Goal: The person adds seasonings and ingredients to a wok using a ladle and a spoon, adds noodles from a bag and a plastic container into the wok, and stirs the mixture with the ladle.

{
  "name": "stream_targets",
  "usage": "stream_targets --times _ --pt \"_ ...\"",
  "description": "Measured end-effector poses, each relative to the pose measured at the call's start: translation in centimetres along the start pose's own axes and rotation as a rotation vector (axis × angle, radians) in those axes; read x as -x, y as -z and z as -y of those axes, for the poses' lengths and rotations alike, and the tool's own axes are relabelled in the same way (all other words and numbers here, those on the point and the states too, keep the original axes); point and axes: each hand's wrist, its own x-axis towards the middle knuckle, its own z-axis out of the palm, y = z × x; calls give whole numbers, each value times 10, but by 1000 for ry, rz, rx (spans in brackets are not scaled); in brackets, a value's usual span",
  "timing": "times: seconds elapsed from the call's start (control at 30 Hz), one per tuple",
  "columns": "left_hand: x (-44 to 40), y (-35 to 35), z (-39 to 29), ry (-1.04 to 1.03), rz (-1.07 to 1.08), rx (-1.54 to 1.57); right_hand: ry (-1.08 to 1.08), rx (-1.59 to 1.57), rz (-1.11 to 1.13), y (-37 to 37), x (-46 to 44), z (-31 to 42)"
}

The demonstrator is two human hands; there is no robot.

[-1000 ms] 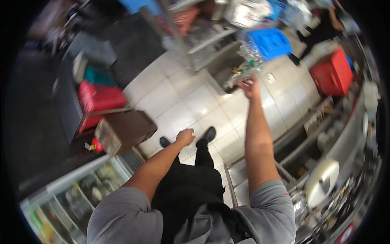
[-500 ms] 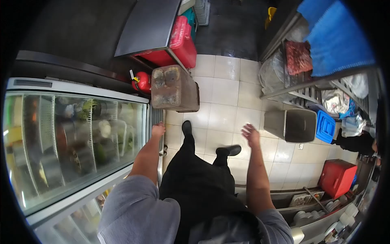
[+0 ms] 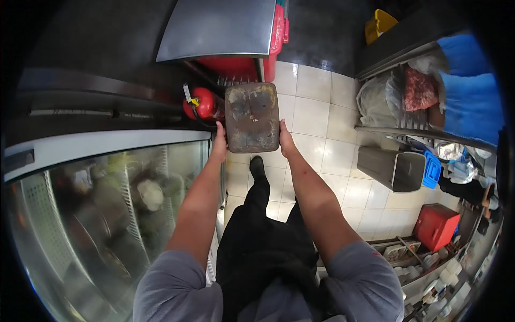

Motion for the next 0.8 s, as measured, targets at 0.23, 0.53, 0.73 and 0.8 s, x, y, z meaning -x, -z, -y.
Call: stream_targets --times 0.23,0.53,0.73,0.8 --pt "44 -31 -7 -16 -92 -170 234 -42 -148 1 61 26" --pt "136 -84 -27 -154 79 -165 387 61 -296 20 160 8" --pt "189 -125 -30 -414 196 -204 571 47 -401 25 192 15" --pt "184 -125 -63 -367 210 -324 580 -55 -163 29 155 28"
